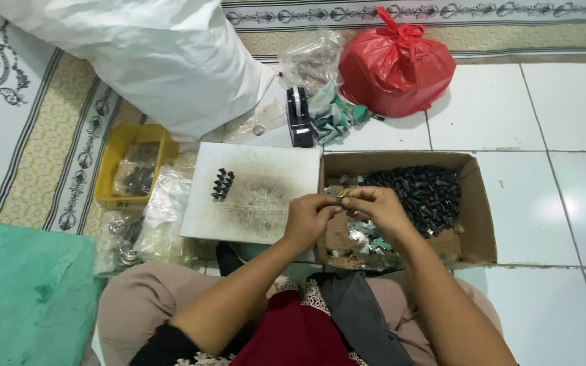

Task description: The person sits on the floor and assembles small black plastic components with metal parts. They pick items from a cardboard box, connect them by hand, and place the assembled units onto a white board. The person repeats this process continuously throughout the clip.

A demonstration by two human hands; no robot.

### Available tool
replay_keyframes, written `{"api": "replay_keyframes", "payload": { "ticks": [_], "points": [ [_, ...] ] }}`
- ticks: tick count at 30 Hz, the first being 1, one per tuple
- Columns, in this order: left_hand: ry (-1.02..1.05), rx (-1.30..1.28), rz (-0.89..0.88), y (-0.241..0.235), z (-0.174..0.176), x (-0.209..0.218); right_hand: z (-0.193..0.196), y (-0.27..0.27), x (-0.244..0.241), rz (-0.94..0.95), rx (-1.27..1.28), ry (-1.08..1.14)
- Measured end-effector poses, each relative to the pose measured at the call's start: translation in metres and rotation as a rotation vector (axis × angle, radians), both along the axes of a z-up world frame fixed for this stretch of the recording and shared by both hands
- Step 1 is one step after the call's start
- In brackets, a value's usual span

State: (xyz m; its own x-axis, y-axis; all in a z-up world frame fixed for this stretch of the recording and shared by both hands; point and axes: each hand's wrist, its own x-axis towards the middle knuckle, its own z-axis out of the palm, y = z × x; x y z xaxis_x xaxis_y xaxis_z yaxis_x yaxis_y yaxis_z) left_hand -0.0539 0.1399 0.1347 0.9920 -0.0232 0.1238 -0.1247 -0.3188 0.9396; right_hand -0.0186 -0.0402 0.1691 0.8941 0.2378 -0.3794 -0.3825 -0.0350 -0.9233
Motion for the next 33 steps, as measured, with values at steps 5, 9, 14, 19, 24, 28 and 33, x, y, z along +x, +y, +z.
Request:
{"api": "replay_keyframes", "payload": {
  "ticks": [5,9,14,19,24,28,33],
  "points": [
    [0.206,-0.262,0.049,0.043,0.034,-0.027,0.013,0.033,-0.012,0.097,0.088,-0.083],
    [0.331,-0.390,0.098,0.068,0.050,-0.044,0.008,0.050,-0.013,0.090,0.145,-0.174],
    [0.327,-0.399,0.143,0.089,0.055,-0.053,0.036,0.079,-0.023,0.162,0.072,-0.226],
    [0.308,-0.439,0.183,0.103,0.052,-0.051,0.051,0.100,-0.020,0.253,-0.049,-0.346],
    [0.271,-0.417,0.183,0.117,0.038,-0.048,0.064,0.116,-0.008,0.442,-0.327,-0.509],
    [0.278,-0.392,0.182,0.124,0.026,-0.043,0.068,0.128,-0.002,0.536,-0.440,-0.624],
    [0.214,-0.365,0.246,0.133,0.016,-0.037,0.061,0.148,0.008,0.601,-0.585,-0.717]
  ]
}}
